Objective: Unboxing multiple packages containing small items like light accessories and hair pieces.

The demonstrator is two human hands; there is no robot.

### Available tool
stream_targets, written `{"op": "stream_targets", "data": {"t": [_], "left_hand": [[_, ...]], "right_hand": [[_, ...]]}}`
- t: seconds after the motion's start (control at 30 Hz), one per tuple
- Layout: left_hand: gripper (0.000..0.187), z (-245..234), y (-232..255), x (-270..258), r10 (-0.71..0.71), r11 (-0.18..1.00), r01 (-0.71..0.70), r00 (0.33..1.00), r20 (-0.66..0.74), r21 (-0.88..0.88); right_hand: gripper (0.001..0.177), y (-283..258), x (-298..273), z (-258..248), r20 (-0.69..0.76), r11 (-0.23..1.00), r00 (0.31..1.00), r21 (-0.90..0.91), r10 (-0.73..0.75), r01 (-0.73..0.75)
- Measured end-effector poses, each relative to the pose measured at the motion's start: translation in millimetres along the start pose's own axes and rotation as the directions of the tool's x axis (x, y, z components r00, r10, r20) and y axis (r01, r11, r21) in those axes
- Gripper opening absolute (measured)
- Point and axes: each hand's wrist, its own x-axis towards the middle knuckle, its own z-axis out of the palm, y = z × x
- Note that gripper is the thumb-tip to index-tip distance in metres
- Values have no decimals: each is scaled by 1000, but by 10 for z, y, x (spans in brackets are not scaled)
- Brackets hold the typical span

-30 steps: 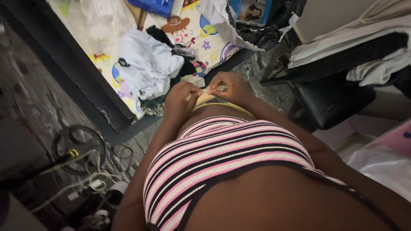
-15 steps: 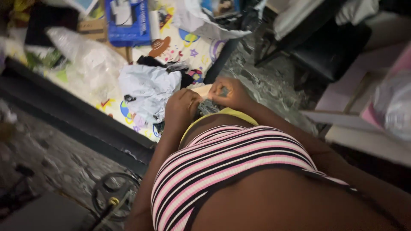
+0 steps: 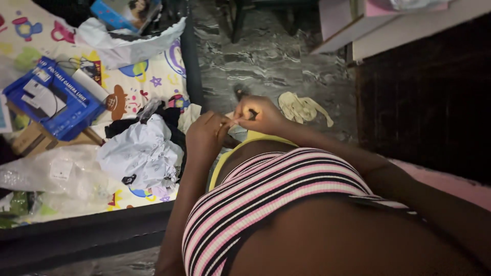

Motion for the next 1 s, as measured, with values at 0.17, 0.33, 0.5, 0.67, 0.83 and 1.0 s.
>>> {"op": "stream_targets", "data": {"t": [0.17,0.33,0.5,0.67,0.83,1.0], "left_hand": [[10,108,72,191,78,994,-79,997,-10,-80],[10,245,156,350,66,993,-69,997,-28,-91],[12,291,299,585,-51,998,50,998,-48,-28],[11,375,386,767,-65,998,66,996,-67,4],[12,505,502,984,-65,997,69,991,-118,36],[11,732,595,1105,-99,995,99,984,-147,-9]], "right_hand": [[24,8,-68,-158,-113,971,984,209,139,-113],[28,166,-1,-463,-128,976,989,213,69,-40],[23,296,165,-746,-70,982,995,180,69,-56],[28,266,337,-997,34,981,999,190,41,-47],[27,302,514,-1267,71,961,997,275,-29,8],[26,501,441,-1510,63,969,995,239,-77,60]]}}
